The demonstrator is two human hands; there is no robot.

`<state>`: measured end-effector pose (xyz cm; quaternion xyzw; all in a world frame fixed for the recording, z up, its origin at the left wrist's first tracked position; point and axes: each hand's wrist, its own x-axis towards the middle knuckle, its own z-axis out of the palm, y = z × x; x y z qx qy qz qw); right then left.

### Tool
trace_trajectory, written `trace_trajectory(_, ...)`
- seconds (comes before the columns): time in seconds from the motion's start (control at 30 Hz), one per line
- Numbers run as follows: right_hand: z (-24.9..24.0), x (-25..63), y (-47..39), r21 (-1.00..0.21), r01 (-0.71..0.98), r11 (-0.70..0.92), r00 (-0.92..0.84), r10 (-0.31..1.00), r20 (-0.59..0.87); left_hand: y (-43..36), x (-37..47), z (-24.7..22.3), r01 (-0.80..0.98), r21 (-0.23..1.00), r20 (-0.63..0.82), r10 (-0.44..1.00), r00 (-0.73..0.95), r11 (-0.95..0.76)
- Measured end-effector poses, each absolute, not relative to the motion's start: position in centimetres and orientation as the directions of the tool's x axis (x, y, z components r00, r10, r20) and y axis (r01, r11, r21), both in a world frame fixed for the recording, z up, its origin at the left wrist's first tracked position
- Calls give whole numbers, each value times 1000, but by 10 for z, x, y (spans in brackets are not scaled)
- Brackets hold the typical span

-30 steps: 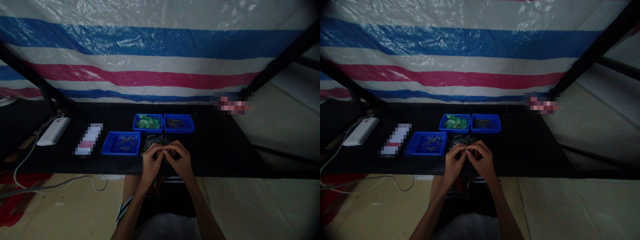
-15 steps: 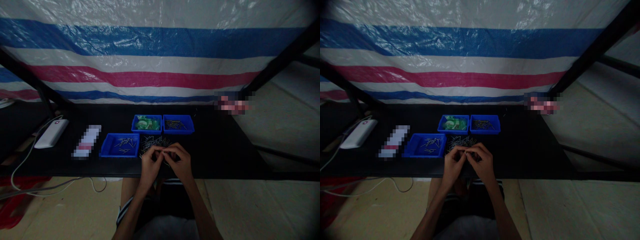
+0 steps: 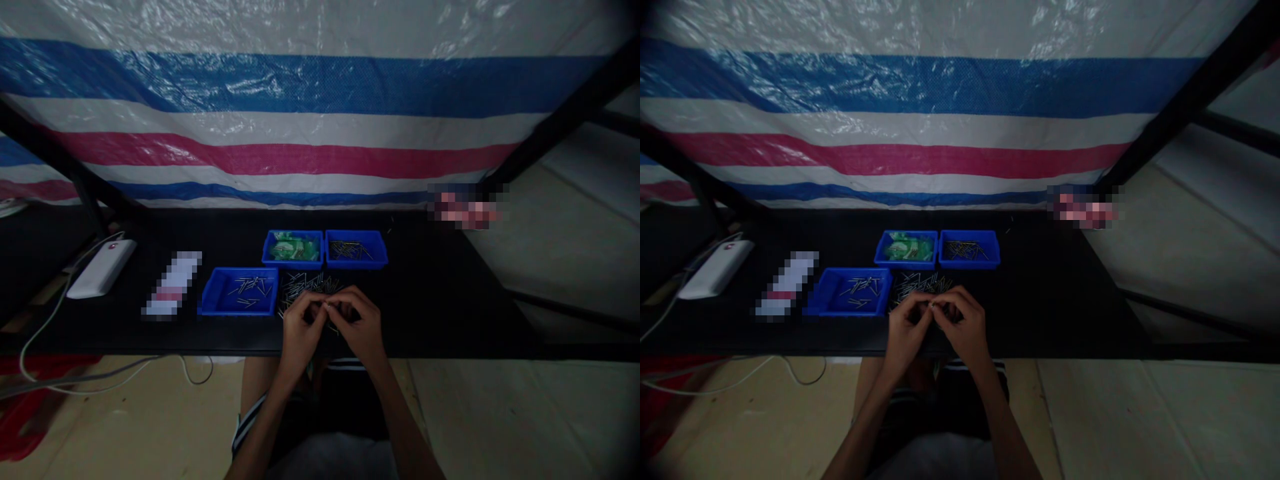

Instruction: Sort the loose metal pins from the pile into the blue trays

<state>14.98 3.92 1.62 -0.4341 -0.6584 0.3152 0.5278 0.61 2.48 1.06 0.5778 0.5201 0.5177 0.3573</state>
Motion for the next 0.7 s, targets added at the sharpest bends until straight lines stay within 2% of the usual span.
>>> trace_trajectory(0.7, 15, 148, 38, -891, 237, 387, -67, 921, 383, 26, 6, 9, 232, 952, 224, 971, -88, -198)
